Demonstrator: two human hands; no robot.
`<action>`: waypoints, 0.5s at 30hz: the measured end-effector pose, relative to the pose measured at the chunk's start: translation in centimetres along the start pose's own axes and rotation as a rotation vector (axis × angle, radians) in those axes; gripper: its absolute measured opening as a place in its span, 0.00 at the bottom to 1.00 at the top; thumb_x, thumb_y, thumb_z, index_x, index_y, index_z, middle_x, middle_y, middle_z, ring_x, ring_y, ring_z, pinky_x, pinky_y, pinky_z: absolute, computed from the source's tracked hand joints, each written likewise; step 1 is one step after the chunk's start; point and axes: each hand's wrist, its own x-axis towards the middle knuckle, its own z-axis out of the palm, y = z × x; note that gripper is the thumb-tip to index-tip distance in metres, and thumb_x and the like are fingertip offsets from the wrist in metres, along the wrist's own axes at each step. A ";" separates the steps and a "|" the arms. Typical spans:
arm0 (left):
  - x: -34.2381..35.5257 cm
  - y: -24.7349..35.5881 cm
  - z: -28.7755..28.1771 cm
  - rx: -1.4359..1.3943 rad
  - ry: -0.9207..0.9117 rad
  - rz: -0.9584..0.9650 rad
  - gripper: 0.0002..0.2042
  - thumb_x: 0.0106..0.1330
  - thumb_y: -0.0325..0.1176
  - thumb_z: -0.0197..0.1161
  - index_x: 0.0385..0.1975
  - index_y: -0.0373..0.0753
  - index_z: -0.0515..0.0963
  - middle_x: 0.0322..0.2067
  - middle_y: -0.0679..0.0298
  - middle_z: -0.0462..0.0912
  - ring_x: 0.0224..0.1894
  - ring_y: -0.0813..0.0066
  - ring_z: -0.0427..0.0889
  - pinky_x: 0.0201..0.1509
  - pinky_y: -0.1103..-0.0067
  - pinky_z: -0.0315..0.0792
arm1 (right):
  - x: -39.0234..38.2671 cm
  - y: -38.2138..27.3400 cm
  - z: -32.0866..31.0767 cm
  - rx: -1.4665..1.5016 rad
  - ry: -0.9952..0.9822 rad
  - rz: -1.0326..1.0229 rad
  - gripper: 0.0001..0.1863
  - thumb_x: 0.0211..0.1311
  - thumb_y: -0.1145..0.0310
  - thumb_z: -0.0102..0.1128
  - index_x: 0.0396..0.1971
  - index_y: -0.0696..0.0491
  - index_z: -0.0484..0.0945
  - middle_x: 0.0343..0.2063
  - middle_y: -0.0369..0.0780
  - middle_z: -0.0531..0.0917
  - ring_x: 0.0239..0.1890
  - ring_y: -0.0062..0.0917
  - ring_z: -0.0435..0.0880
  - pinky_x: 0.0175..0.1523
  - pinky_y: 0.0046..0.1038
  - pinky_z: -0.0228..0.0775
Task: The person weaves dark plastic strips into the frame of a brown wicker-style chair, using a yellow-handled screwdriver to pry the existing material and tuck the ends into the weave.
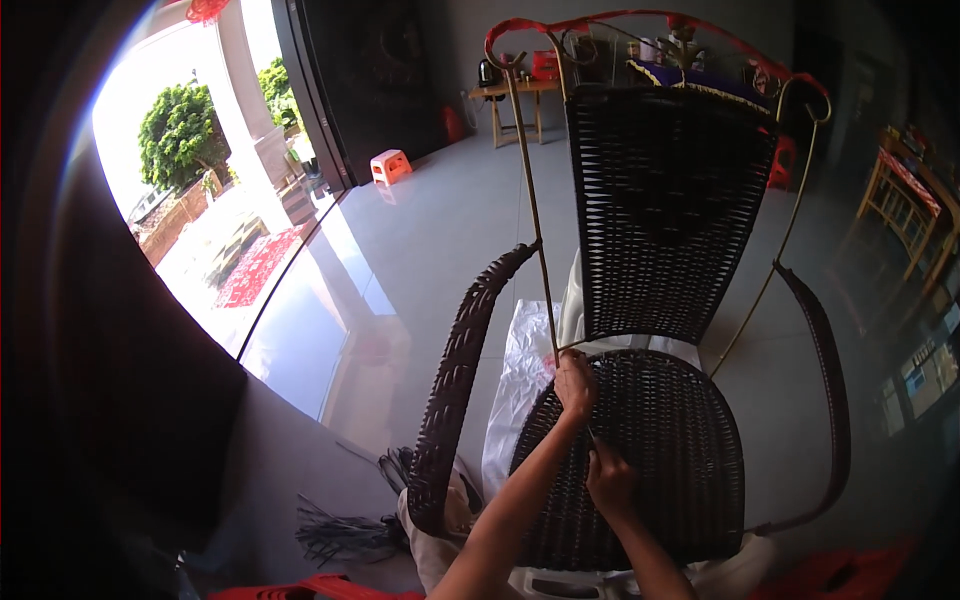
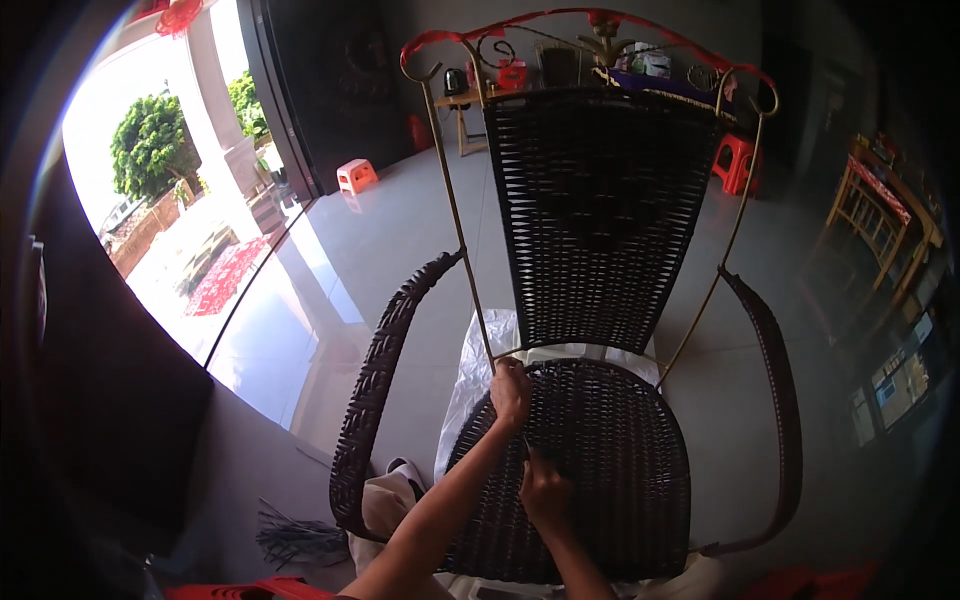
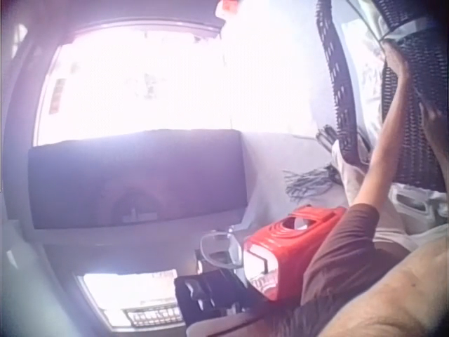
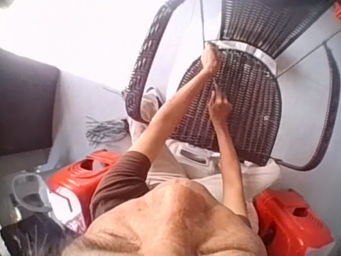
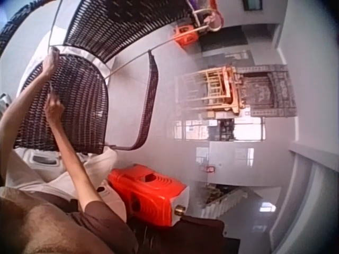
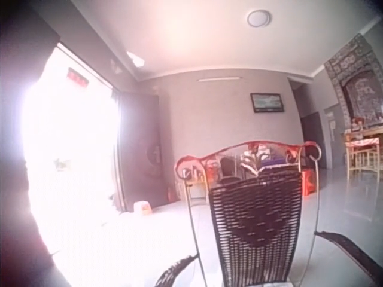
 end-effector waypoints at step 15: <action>-0.6 -1.3 -4.3 -0.162 -0.220 0.100 0.11 0.54 0.34 0.53 0.21 0.32 0.77 0.15 0.59 0.78 0.18 0.69 0.77 0.26 0.75 0.69 | 0.5 -0.5 -0.4 0.032 -0.017 0.029 0.11 0.55 0.73 0.54 0.39 0.55 0.75 0.23 0.44 0.79 0.20 0.33 0.79 0.22 0.28 0.71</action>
